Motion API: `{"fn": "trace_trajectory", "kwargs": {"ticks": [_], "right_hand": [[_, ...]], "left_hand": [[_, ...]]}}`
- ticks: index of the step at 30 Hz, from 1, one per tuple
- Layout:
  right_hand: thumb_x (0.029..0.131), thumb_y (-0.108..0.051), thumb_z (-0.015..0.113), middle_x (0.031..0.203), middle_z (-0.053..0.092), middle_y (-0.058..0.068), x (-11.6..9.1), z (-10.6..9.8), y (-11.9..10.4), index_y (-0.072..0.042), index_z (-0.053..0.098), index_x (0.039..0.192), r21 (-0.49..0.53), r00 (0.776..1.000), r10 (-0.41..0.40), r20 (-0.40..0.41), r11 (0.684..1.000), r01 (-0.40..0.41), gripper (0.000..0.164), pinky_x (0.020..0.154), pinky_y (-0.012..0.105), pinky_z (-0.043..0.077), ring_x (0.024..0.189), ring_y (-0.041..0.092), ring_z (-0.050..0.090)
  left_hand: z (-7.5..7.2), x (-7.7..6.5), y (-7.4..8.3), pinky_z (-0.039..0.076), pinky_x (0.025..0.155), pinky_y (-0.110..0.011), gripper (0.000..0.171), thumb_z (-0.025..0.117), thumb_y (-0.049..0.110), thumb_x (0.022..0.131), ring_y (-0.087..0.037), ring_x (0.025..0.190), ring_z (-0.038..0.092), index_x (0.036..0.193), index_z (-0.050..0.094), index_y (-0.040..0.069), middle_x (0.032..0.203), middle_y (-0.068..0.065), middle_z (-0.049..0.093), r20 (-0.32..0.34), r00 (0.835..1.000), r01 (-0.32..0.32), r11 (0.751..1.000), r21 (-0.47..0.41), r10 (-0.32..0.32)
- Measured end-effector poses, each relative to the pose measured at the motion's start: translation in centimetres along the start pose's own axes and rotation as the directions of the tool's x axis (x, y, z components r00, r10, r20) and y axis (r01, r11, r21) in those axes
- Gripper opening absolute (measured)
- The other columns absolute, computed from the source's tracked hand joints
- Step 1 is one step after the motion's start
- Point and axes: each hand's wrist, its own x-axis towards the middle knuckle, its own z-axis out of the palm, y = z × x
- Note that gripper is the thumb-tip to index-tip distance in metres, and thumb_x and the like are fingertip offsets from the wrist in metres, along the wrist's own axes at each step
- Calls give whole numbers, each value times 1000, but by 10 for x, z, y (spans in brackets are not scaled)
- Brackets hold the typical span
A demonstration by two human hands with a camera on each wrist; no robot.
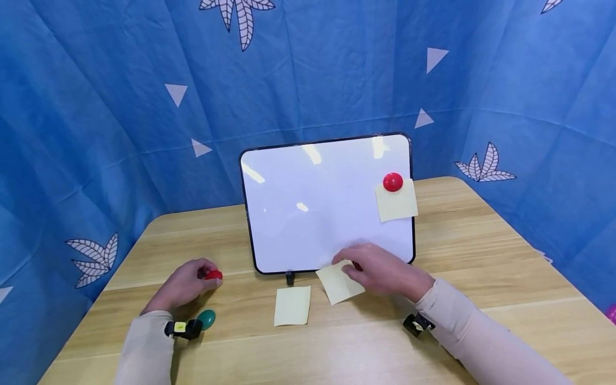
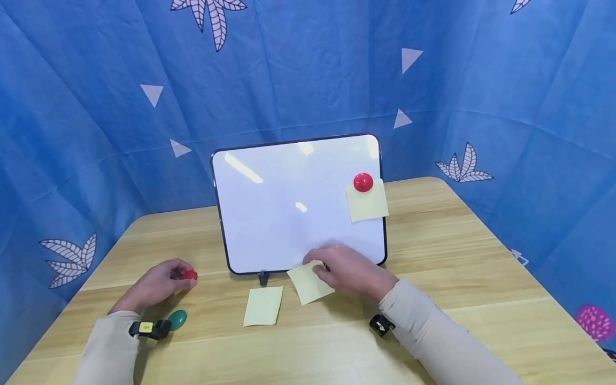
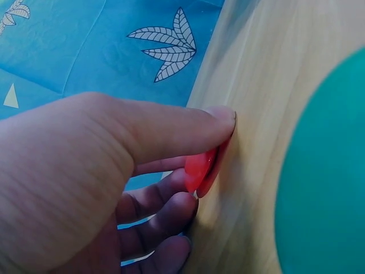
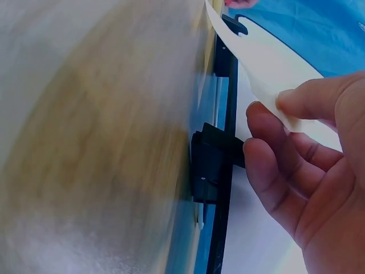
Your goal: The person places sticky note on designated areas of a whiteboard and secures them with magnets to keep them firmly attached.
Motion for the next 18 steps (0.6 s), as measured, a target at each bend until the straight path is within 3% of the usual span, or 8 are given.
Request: {"fn": "trace_trajectory", "kwargs": {"ticks": [9,18], "right_hand": [[97,-9,65,111,67,-9,1,0,1,-17,69,120,-9,999,-26,-32,1000,26,25,85,29,51,89,9,54],[98,-9,64,94,61,-10,1,-1,0,-14,68,119,5,999,-10,-47,1000,11,23,77,29,49,77,8,51]], "left_hand": [[2,-1,0,49,78,-40,45,79,33,88,-28,96,53,119,62,6,107,-9,61,-14,1000,10,1000,-6,-10],[3,0,1,48,79,-40,43,79,31,87,-29,96,52,119,62,7,107,-10,61,-16,1000,25,1000,-8,-25]]}}
